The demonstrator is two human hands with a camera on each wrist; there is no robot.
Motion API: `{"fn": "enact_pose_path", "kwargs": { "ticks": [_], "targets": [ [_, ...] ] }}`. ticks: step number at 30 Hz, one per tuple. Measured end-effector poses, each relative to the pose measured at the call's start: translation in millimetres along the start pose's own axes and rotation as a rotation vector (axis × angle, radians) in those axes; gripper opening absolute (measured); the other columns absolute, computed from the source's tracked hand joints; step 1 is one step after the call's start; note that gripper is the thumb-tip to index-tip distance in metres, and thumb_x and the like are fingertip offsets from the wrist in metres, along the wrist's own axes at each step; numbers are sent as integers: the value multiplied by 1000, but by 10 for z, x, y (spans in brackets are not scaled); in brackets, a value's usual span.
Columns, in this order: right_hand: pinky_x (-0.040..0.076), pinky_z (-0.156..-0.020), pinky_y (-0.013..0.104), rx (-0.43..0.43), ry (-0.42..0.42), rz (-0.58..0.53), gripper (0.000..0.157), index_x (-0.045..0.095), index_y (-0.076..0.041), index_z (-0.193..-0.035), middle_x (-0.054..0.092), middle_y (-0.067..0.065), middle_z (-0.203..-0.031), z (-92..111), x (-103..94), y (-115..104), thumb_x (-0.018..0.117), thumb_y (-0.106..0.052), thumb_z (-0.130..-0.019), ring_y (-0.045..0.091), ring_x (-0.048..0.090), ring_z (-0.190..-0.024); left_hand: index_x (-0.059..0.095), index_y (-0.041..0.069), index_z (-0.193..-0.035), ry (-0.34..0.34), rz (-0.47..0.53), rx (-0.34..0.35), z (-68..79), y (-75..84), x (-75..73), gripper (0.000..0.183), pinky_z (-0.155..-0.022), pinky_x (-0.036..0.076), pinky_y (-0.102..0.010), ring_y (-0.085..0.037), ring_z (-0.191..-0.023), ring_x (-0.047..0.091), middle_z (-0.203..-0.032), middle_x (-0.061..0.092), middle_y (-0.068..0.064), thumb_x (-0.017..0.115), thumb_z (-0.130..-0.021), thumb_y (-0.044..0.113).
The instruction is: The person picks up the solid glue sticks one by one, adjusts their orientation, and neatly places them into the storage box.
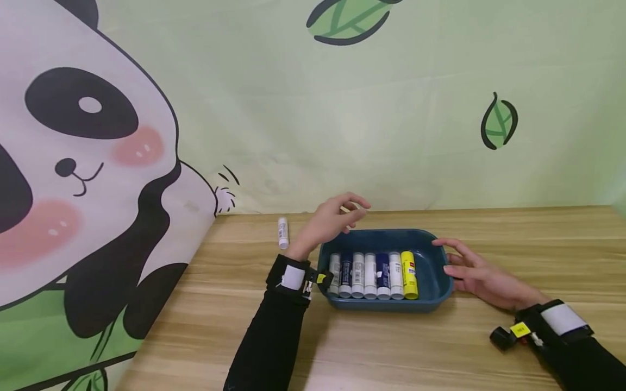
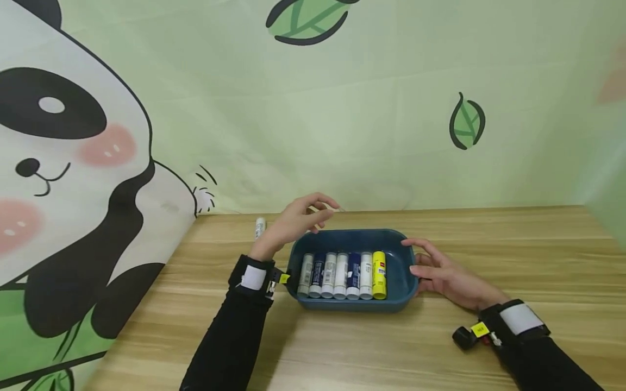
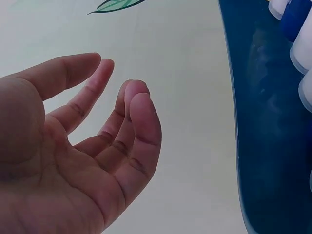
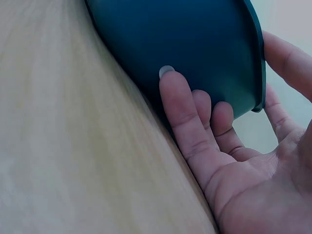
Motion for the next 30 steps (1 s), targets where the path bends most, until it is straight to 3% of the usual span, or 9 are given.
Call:
{"fn": "enact_pose_path", "kwargs": {
  "ticks": [6,12,17,25,30],
  "targets": [
    [53,-102,39,-2,-5,-13,53,29,-28,-158,28,15,-153,-23,12,10,40,-5,-112,19,57,-129,65,12,-131,13,-10,12,47,-56,-70,26,-78,56,-33,-24,-90,65,-118,66,-13,59,-108,23],
    [53,-101,39,-20,-25,-22,53,30,-28,-158,39,7,-150,-27,9,7,38,-4,-111,18,58,-128,66,15,-131,124,-23,15,126,-122,-292,26,-82,57,-36,-24,-88,65,-117,65,-10,59,-108,23],
    [54,-99,38,-19,-12,-2,53,30,-28,-158,39,7,-150,-6,-10,-23,39,-4,-111,18,58,-127,66,16,-132,214,-17,3,175,-216,-515,27,-87,56,-43,-25,-94,65,-121,63,-11,59,-108,25],
    [54,-100,40,-10,-15,-13,53,30,-28,-158,33,13,-151,-18,-9,-14,39,-4,-111,21,58,-128,62,14,-139,457,-17,-131,381,-633,-996,33,-92,48,-50,-35,-112,58,-129,57,-17,59,-107,21],
    [54,-99,39,-21,-28,-22,53,30,-28,-158,36,9,-151,-13,-5,-21,39,-4,-111,19,59,-127,59,10,-143,540,-13,-207,473,-825,-1148,39,-102,45,-54,-37,-124,52,-141,50,-22,58,-105,18]
  ]
}}
Point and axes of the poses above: each hand's wrist, its own z-axis away from the middle knuckle, its own x-axis out of the palm, y = z × x, the point moved 7 cm from there along -z, towards the middle knuckle
